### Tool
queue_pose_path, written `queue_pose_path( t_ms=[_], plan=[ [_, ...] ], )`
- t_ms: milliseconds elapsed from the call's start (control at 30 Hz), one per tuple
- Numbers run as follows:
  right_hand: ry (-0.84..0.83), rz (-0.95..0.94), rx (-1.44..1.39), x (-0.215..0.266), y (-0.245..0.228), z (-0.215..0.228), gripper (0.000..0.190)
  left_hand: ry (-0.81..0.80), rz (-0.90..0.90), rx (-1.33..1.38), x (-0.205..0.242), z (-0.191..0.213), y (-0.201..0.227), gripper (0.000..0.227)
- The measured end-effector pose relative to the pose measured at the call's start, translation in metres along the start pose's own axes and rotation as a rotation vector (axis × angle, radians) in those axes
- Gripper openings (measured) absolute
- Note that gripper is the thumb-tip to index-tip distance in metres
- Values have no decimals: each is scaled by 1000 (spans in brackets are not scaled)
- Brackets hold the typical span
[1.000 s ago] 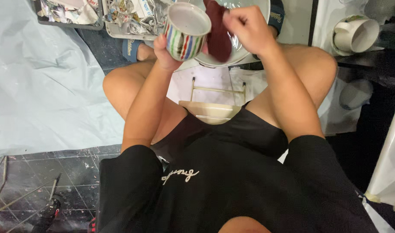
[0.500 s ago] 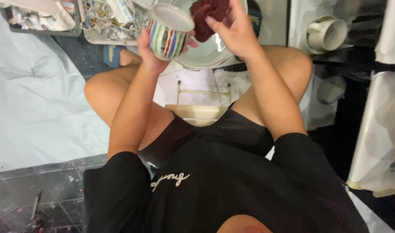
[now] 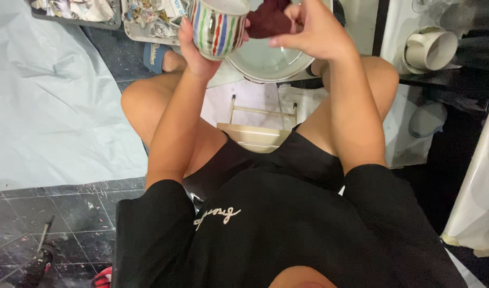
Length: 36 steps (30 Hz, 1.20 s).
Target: The person sits on the floor and wipes various cups and mugs with a maroon cloth. They handle each item one at a time, wiping the exterior and interior, then place the cleaned items onto a nearby shelf.
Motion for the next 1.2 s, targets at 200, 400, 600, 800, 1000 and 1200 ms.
queue_pose_path(
  t_ms=[200,400,600,800,1000,1200],
  plan=[
    [124,156,346,6,-9,9,44,14,-24,100,1,4,27,108],
    [-123,96,-97,18,-14,4,58,-58,-230,191,-2,-2,72,107],
    [-137,-66,101,3,1,11,46,-100,-297,235,-5,0,84,110],
    [117,20,198,14,38,51,44,27,-292,281,-1,9,92,107],
    [168,272,-736,9,99,75,6,28,-254,204,-1,17,74,93],
    [187,331,-943,6,77,86,26,40,-41,-46,1,60,3,77]
  ],
)
Point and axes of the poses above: each hand's wrist, its own x-axis away from the middle knuckle, its own z-axis out of the back of the hand, y = z × x, the point moved 7 cm from there along -x, towards the middle knuckle, and after that the axes turned 1 degree about -z, right-handed, at the moved point
